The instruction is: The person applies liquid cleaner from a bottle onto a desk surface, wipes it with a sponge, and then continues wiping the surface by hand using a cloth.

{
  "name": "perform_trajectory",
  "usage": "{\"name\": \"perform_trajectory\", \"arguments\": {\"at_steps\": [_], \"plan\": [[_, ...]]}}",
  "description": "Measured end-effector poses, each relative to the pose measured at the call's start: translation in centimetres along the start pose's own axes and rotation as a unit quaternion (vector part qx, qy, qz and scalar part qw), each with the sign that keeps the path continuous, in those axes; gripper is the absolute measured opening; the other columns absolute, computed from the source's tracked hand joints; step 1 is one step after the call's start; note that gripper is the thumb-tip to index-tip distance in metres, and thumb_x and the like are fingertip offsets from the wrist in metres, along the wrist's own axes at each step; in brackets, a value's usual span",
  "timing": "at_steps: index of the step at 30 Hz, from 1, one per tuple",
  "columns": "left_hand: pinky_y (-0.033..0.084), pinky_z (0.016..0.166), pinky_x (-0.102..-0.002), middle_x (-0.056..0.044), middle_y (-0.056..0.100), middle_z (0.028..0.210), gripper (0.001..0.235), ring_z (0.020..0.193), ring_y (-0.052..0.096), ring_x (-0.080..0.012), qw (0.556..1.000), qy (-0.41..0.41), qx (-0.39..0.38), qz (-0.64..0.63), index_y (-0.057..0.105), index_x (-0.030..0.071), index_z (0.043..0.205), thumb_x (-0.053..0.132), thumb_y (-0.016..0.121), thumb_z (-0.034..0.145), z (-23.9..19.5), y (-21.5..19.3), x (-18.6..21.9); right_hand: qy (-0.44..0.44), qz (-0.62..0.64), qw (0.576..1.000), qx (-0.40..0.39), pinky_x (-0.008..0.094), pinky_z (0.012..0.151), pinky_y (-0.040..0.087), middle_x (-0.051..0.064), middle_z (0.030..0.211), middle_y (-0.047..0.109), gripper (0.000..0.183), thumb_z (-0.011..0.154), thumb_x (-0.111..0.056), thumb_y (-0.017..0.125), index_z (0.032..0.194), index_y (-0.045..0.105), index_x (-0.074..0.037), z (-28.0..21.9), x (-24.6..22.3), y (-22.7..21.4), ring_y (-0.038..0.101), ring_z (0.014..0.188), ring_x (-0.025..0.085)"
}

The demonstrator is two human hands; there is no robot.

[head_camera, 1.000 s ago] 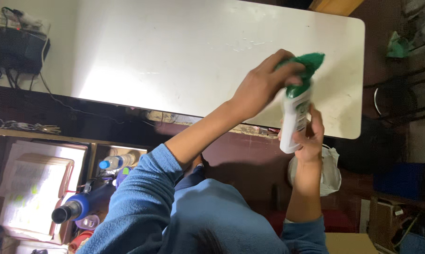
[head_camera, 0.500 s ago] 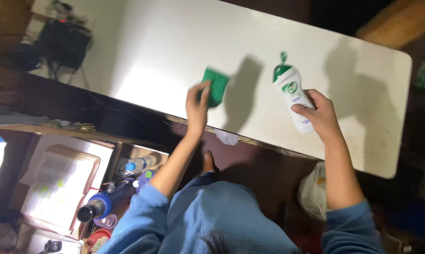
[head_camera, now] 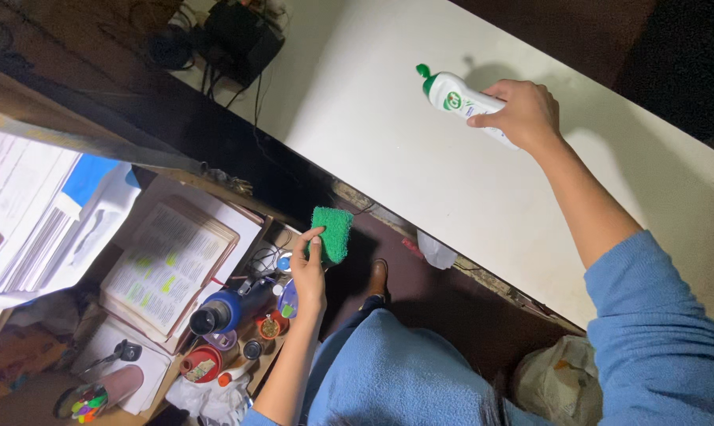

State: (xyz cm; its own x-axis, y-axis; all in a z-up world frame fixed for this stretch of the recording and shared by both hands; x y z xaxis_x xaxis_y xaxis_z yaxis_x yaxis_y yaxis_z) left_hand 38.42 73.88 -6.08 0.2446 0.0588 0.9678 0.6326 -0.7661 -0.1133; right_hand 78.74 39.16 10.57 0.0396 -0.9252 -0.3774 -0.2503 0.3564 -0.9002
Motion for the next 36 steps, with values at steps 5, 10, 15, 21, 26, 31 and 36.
{"name": "perform_trajectory", "arguments": {"at_steps": [5,10,15,21,26,31,36], "plan": [[0.04,0.064,-0.025,0.006,0.067,0.103,0.024,0.075,0.042,-0.0064,0.995,-0.069,0.018,-0.063,0.089,0.021,0.129,0.031,0.068,0.124,-0.4,-1.2,-0.8,-0.086,-0.115,0.988,0.055,0.048,0.09,0.057,-0.001,0.13,0.093,0.074,0.08,-0.07,0.109,0.144,0.094,-0.035,7.8,-2.0,0.5,0.084,0.117,0.031],[0.046,0.12,-0.033,0.001,0.087,0.135,0.028,0.13,0.073,-0.0163,1.0,0.0,-0.004,0.01,0.088,0.019,0.131,0.029,0.064,0.123,-0.2,-1.9,-1.6,-0.082,-0.175,0.978,0.075,0.06,0.092,0.055,0.016,0.12,0.092,0.072,0.078,-0.069,0.113,0.143,0.095,-0.042,10.5,-4.0,-0.5,0.081,0.116,0.049],[0.047,0.12,-0.035,0.001,0.087,0.136,0.029,0.131,0.074,-0.0171,0.999,0.009,-0.018,0.027,0.09,0.019,0.13,0.027,0.063,0.121,-0.5,-0.8,-1.1,-0.105,-0.221,0.968,0.053,0.058,0.09,0.051,0.011,0.116,0.094,0.072,0.081,-0.074,0.109,0.144,0.093,-0.044,9.3,-2.6,-1.7,0.082,0.112,0.044],[0.047,0.106,-0.03,0.006,0.085,0.125,0.027,0.108,0.067,-0.0105,0.999,0.015,-0.032,0.01,0.09,0.02,0.129,0.028,0.065,0.123,-1.6,0.5,-0.3,-0.107,-0.227,0.963,0.095,0.063,0.081,0.063,0.017,0.121,0.095,0.065,0.087,-0.075,0.105,0.143,0.096,-0.043,2.0,3.1,-7.3,0.088,0.106,0.052],[0.047,0.118,-0.034,0.003,0.087,0.135,0.026,0.129,0.072,-0.0143,0.999,-0.009,-0.043,-0.007,0.089,0.019,0.128,0.029,0.065,0.122,-3.3,3.1,0.6,-0.032,-0.248,0.966,0.061,0.064,0.09,0.062,0.017,0.13,0.095,0.07,0.09,-0.079,0.099,0.149,0.093,-0.043,-4.5,11.6,-10.9,0.087,0.115,0.054],[0.046,0.114,-0.029,0.004,0.086,0.134,0.025,0.124,0.069,-0.0101,0.997,0.0,-0.077,0.001,0.088,0.018,0.129,0.026,0.066,0.123,-5.6,6.4,1.2,0.023,-0.232,0.972,0.03,0.061,0.091,0.061,0.013,0.13,0.095,0.074,0.091,-0.077,0.097,0.153,0.092,-0.038,-11.6,21.4,-14.0,0.087,0.115,0.048],[0.048,0.119,-0.029,0.0,0.086,0.138,0.022,0.133,0.072,-0.0125,0.992,0.001,-0.125,-0.025,0.087,0.016,0.128,0.026,0.068,0.124,-8.4,10.2,1.2,0.043,-0.246,0.966,0.066,0.056,0.087,0.061,0.006,0.124,0.097,0.074,0.094,-0.08,0.097,0.152,0.095,-0.034,-19.6,33.6,-15.8,0.089,0.108,0.039]]}}
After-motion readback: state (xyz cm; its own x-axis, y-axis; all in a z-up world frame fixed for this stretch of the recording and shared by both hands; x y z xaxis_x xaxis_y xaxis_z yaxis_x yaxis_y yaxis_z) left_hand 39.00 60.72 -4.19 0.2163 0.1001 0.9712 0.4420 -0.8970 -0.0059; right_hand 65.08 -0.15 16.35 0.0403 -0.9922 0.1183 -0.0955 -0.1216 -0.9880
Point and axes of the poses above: each hand's wrist, its own z-axis towards the middle knuckle, its own y-axis out of the palm, x = y × z, the point moved 4 cm from there along z, towards the middle knuckle
